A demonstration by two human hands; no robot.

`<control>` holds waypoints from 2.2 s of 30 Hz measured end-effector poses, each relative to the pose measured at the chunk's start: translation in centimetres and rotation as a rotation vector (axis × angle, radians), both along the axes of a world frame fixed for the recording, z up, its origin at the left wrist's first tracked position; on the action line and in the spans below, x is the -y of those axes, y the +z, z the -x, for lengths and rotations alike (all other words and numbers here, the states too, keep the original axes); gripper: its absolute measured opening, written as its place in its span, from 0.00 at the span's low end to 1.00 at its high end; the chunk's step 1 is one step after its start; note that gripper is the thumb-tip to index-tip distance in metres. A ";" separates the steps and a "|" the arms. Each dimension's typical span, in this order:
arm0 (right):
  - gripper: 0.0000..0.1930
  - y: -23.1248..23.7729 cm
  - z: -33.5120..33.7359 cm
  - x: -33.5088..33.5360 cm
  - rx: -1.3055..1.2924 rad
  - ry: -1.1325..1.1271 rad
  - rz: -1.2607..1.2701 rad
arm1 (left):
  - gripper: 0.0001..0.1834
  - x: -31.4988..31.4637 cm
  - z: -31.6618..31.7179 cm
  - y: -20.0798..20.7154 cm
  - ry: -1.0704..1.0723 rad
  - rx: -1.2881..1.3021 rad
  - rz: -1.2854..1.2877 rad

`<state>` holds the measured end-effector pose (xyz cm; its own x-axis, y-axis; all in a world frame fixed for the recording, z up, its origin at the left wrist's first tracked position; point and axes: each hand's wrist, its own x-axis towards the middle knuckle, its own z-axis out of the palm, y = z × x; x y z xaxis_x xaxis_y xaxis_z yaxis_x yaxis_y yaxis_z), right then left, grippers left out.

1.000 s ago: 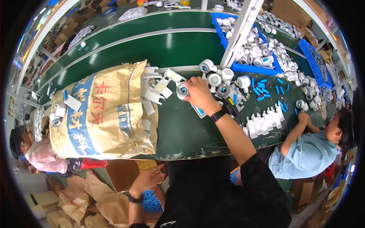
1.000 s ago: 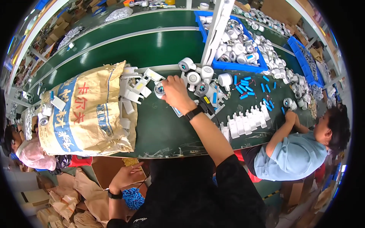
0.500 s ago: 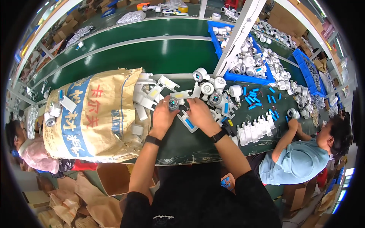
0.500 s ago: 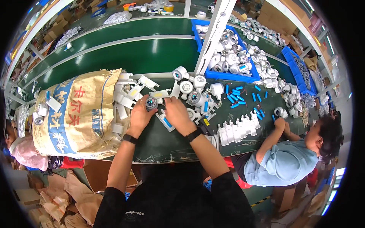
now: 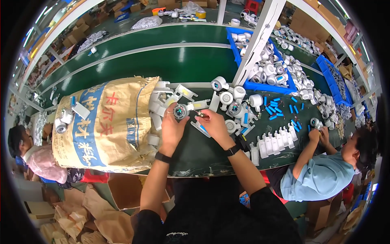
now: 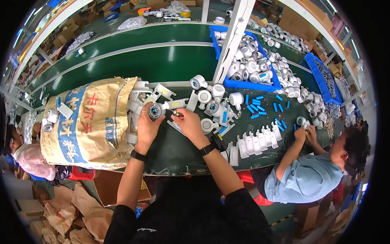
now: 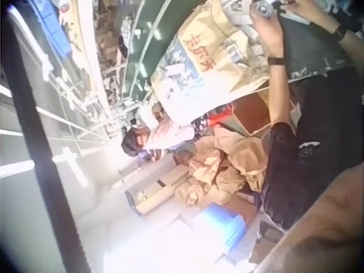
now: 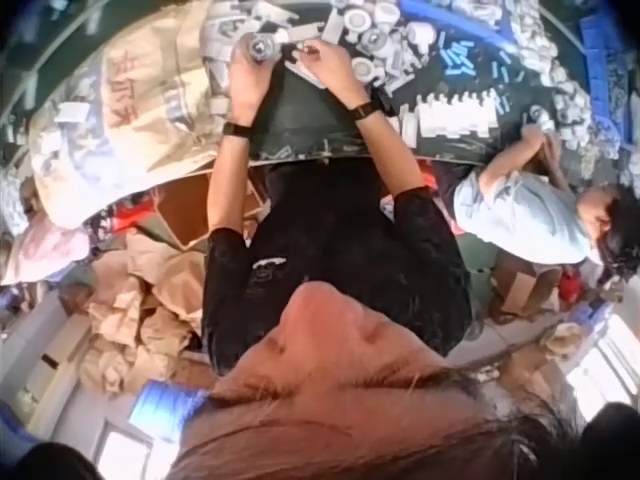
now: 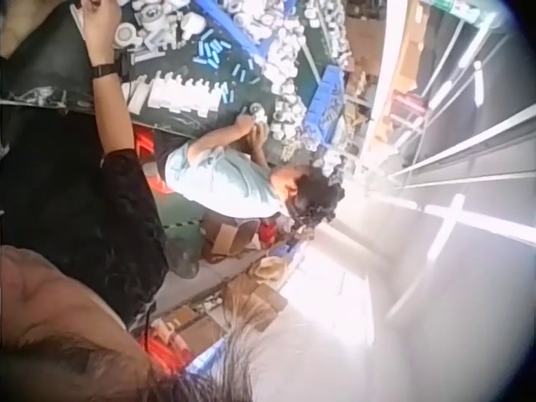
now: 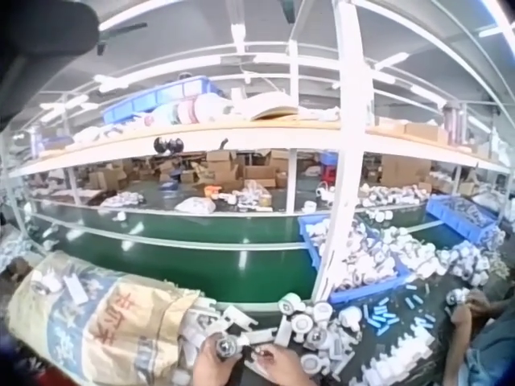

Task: Assembling small electronic components into plastic housings on a factory production line.

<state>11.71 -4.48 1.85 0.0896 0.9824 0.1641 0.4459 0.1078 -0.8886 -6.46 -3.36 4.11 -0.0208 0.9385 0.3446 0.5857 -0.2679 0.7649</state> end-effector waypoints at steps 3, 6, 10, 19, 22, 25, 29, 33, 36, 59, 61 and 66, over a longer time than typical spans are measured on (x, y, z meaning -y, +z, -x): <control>0.14 0.2 0.5 0.5 0.001 -0.015 -0.117 | 0.38 0.0 0.4 0.3 0.039 0.003 -0.012; 0.14 1.8 0.8 0.3 0.069 -0.038 -0.314 | 0.38 -0.1 0.5 1.3 0.063 -0.021 -0.027; 0.12 3.9 0.7 -1.8 -0.117 -0.099 -0.251 | 0.38 -1.6 0.2 3.7 0.067 -0.008 -0.050; 0.12 9.7 -0.9 -12.8 0.173 -0.147 -0.508 | 0.37 -13.9 -1.3 11.1 -0.030 -0.164 -0.216; 0.11 9.9 -1.0 -17.2 0.306 -0.168 -0.436 | 0.37 -19.1 -1.3 9.9 -0.024 -0.211 -0.195; 0.10 8.1 -1.0 -20.8 0.366 -0.146 -0.401 | 0.39 -22.6 -2.2 7.1 0.016 -0.191 -0.110; 0.09 3.6 -1.2 -24.4 0.489 -0.133 -0.297 | 0.39 -26.0 -2.6 2.6 -0.003 -0.213 -0.037; 0.08 0.4 -1.0 -26.6 0.510 -0.154 -0.164 | 0.40 -28.4 -2.8 -1.7 0.000 -0.181 0.016; 0.07 -1.3 -1.1 -27.6 0.514 -0.136 -0.188 | 0.39 -29.5 -2.7 -3.6 -0.023 -0.138 0.005; 0.05 -2.7 0.9 -27.8 0.483 -0.087 -0.117 | 0.40 -30.3 -0.3 -5.2 0.014 -0.233 0.064; 0.09 -3.0 0.8 -28.2 0.439 -0.127 -0.112 | 0.40 -30.5 -0.5 -5.0 -0.002 -0.228 0.051; 0.09 -3.6 1.5 -28.7 0.428 -0.136 -0.132 | 0.41 -30.8 0.1 -5.1 0.018 -0.239 0.047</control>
<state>10.21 24.21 -1.74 0.1129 0.9345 0.3374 0.7872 0.1231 -0.6043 -6.60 27.44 -1.03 0.0397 0.9538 0.2978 0.7560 -0.2236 0.6152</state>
